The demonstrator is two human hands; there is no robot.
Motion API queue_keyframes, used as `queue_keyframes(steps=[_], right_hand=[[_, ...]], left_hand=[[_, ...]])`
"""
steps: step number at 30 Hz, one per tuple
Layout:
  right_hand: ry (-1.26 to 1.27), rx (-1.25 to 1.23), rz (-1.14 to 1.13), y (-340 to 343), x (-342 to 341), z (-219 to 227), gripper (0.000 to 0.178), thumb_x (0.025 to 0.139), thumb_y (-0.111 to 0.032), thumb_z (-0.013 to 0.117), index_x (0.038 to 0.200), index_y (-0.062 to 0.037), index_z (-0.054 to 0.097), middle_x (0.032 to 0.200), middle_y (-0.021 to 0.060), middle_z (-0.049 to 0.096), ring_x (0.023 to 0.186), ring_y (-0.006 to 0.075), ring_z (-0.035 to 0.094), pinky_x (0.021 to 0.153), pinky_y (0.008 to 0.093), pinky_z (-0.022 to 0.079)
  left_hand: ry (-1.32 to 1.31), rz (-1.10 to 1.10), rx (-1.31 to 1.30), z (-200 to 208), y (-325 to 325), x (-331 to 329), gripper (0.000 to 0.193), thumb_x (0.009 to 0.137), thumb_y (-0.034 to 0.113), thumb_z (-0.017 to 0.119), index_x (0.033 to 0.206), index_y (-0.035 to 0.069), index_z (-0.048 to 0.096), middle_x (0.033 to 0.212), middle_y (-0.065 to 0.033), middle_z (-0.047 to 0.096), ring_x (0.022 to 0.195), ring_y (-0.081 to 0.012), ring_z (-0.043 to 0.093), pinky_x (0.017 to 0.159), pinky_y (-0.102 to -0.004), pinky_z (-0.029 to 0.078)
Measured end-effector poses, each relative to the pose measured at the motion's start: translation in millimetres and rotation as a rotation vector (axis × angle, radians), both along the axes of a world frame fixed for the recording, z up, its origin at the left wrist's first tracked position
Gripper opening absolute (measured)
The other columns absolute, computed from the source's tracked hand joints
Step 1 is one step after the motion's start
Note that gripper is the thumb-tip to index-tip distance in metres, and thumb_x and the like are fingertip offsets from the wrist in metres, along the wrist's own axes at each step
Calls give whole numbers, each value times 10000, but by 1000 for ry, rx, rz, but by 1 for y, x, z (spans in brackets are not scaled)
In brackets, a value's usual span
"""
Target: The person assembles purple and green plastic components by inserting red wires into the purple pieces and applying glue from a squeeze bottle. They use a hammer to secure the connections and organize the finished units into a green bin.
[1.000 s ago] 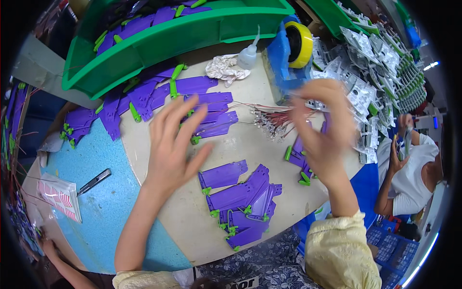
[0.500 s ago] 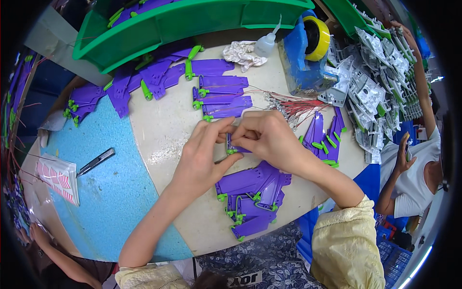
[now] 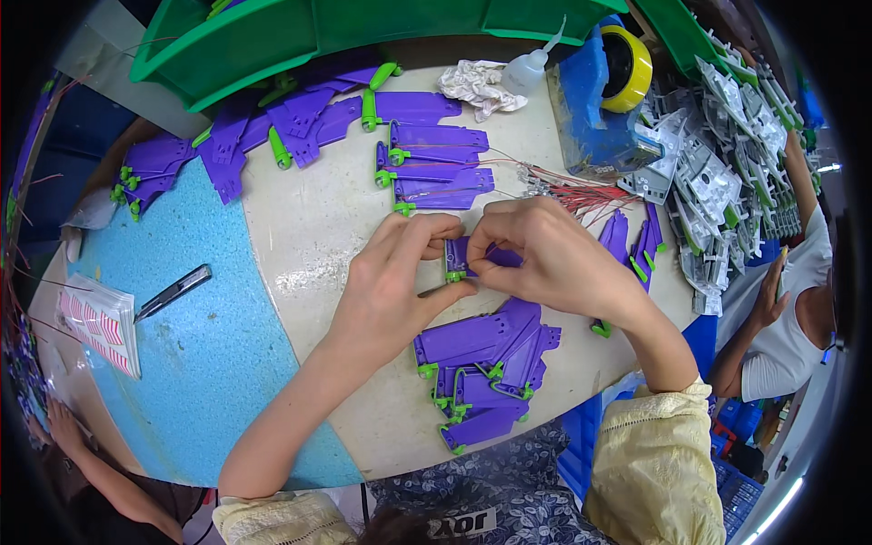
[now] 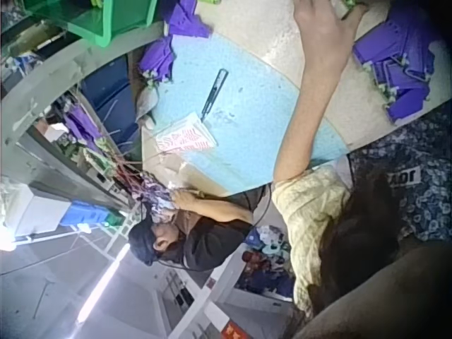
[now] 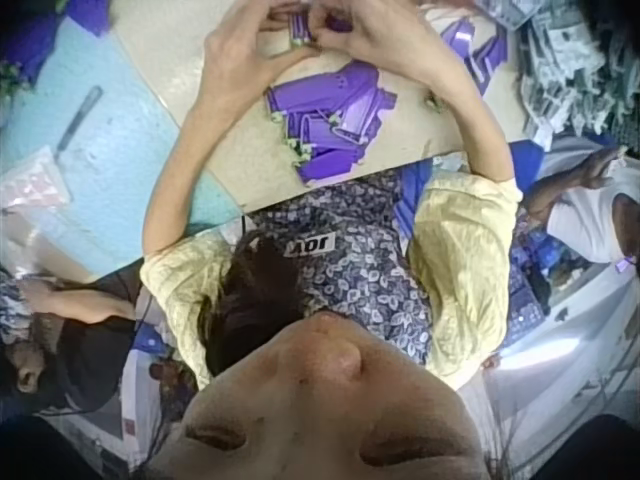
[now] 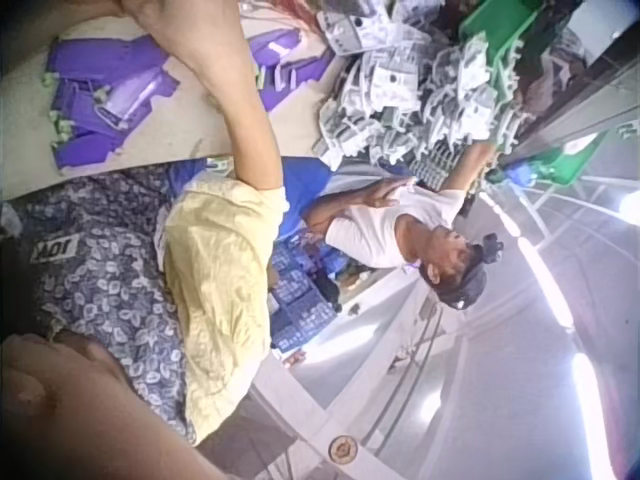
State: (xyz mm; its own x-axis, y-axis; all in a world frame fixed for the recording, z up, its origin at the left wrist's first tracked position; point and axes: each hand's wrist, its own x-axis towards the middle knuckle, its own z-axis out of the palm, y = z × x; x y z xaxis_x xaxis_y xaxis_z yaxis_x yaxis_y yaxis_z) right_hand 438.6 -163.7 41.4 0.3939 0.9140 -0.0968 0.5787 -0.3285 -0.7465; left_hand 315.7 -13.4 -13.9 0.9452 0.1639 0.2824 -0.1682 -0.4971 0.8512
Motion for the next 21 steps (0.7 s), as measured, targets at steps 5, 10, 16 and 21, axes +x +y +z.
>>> queue_keyframes(steps=[5, 10, 16, 21], right_hand=[[-74, 85, -64, 7, -2, -11, 97, 765, -14, 729, 804, 43, 660, 700, 115, 613, 596, 195, 568, 554, 332, 434], [156, 46, -240, -17, -22, -11, 106, 796, 1, 719, 899, 28, 718, 655, 91, 589, 535, 125, 504, 503, 306, 391], [228, 69, -267, -17, -23, -15, 150, 789, 33, 693, 935, 30, 728, 678, 108, 622, 548, 139, 546, 506, 314, 412], [28, 163, -16, -8, -12, -17, 148, 795, 16, 657, 923, 27, 732, 744, 139, 664, 630, 222, 644, 570, 369, 467]], left_hand=[[-14, 11, -13, -2, -1, 0, 594, 619, 102, 886, 1136, 8, 607, 1076, -120, 666, 928, -230, 690, 797, -319, 591], [-8, 10, -1, -3, -1, 0, 587, 623, 106, 882, 1134, 12, 608, 1074, -120, 678, 934, -222, 685, 789, -316, 591], [6, 27, -23, -2, -2, 0, 575, 625, 109, 882, 1126, 21, 614, 1075, -112, 684, 922, -214, 681, 787, -310, 586], [19, 42, -8, -2, -5, 0, 546, 625, 110, 883, 1099, 31, 624, 1051, -102, 671, 884, -204, 673, 768, -307, 576]])
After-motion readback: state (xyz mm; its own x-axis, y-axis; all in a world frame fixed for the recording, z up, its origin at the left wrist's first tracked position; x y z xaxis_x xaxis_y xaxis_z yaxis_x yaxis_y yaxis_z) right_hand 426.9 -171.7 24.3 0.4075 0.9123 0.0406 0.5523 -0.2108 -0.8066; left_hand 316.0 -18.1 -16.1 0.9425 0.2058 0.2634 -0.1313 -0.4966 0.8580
